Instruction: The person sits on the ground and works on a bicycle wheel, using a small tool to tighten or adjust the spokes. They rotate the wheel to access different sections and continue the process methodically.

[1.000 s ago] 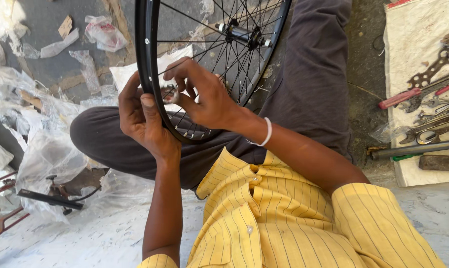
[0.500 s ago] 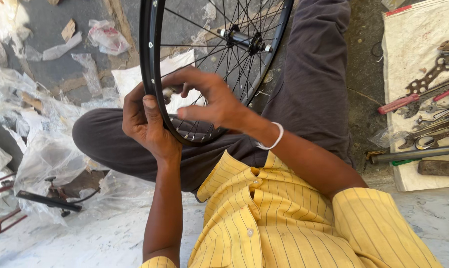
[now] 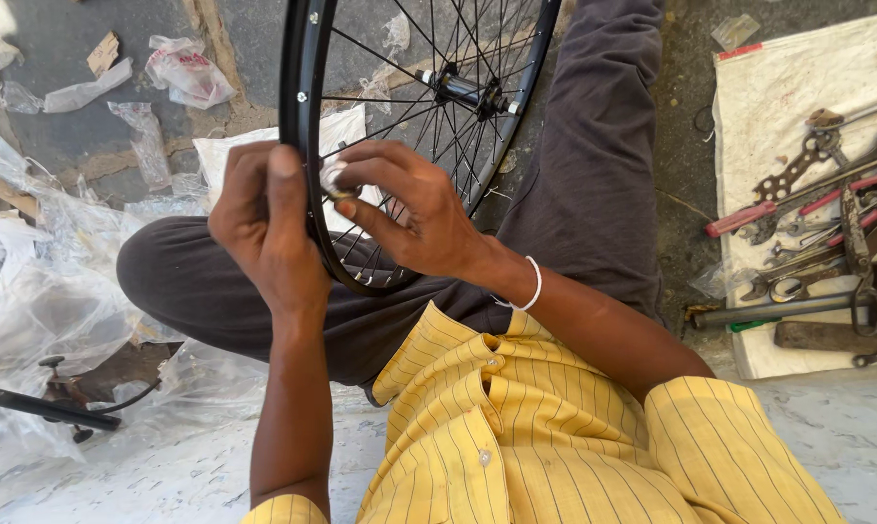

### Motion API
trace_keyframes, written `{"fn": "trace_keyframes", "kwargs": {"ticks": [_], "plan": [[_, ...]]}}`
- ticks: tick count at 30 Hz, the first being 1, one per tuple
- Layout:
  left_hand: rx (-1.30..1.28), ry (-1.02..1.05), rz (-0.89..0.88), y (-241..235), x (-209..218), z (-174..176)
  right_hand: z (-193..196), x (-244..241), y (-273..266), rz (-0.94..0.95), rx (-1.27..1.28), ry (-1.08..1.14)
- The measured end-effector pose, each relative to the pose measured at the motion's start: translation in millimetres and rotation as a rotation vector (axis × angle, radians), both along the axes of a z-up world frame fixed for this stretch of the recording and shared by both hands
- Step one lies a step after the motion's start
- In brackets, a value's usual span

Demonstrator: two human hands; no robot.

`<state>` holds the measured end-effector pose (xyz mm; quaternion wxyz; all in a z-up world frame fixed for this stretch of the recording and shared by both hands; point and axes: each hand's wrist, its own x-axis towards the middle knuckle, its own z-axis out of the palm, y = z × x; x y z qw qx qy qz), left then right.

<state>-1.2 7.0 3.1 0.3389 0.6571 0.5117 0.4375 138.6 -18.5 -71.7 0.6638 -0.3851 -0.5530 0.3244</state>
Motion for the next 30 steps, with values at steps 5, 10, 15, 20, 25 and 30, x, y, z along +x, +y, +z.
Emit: {"fn": "trace_keyframes", "kwargs": {"ticks": [5,10,15,20,25,30], "plan": [[0.047,-0.038,0.012,-0.9,-2.1,-15.6,3.3,10.8,-20.9,-0.307,0.048,-0.002],[0.035,-0.141,0.036,-27.8,-11.3,-27.7,6.9,16.6,-19.2,0.072,-0.099,-0.170],[0.002,-0.227,0.036,-25.7,-13.1,-32.8,4.5,21.9,-3.3,0.481,-0.275,0.157],[-0.056,-0.282,0.006,-28.1,-9.3,-30.6,-0.9,1.2,-9.4,0.134,-0.216,-0.032],[-0.074,-0.273,0.035,-23.2,-5.7,-27.3,-0.4,19.3,-5.2,0.452,-0.167,0.344],[-0.090,-0.303,0.013,-24.9,-4.4,-31.0,2.0,3.1,-4.0,0.142,-0.177,-0.018]]}}
